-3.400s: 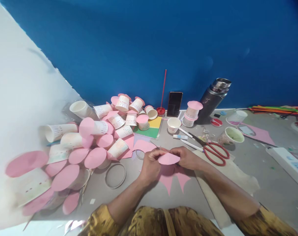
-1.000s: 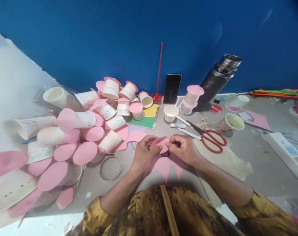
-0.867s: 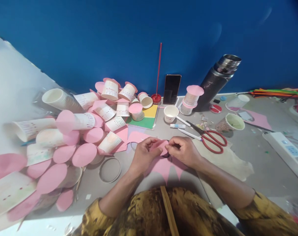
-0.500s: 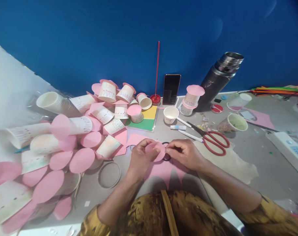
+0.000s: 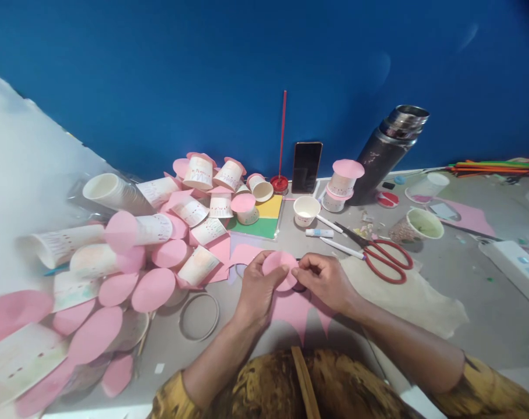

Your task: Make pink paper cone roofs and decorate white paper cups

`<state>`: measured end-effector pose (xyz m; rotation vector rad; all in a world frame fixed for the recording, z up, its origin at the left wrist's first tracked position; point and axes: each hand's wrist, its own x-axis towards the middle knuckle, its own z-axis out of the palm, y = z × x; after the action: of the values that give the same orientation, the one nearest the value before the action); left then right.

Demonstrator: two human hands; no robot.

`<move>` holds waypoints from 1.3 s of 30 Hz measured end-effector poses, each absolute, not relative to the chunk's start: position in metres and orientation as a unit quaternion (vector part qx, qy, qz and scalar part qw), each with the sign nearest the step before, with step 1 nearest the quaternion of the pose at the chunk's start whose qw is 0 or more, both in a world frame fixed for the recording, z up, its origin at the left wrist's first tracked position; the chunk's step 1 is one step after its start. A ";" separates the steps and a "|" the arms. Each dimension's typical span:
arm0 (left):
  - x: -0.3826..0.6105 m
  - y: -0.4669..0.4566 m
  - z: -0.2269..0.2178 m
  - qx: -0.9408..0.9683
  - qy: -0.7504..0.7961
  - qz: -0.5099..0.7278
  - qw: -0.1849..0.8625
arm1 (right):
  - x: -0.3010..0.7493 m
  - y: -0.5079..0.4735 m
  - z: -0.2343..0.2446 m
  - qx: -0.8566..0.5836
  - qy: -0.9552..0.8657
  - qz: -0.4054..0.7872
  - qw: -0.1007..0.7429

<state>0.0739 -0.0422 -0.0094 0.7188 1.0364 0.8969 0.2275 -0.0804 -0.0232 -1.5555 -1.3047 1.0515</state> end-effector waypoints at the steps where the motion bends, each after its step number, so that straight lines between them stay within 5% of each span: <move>1: 0.071 -0.040 -0.008 0.338 0.460 0.385 0.725 | 0.229 -0.080 -0.023 -0.621 -0.529 0.409 0.408; 11: 0.047 -0.024 0.006 0.578 0.446 0.171 0.661 | 0.243 -0.081 -0.013 -0.567 -0.650 0.408 0.300; 18: 0.054 -0.027 -0.006 0.455 0.510 0.328 0.652 | 0.244 -0.080 -0.016 -0.578 -0.588 0.460 0.331; 39: 0.058 -0.032 -0.010 0.386 0.507 0.335 0.694 | 0.238 -0.080 -0.020 -0.602 -0.552 0.431 0.383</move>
<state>0.0580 -0.0316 -0.0104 0.8624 1.1309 0.7472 0.2379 -0.0801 -0.0199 -1.5359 -1.4072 1.0978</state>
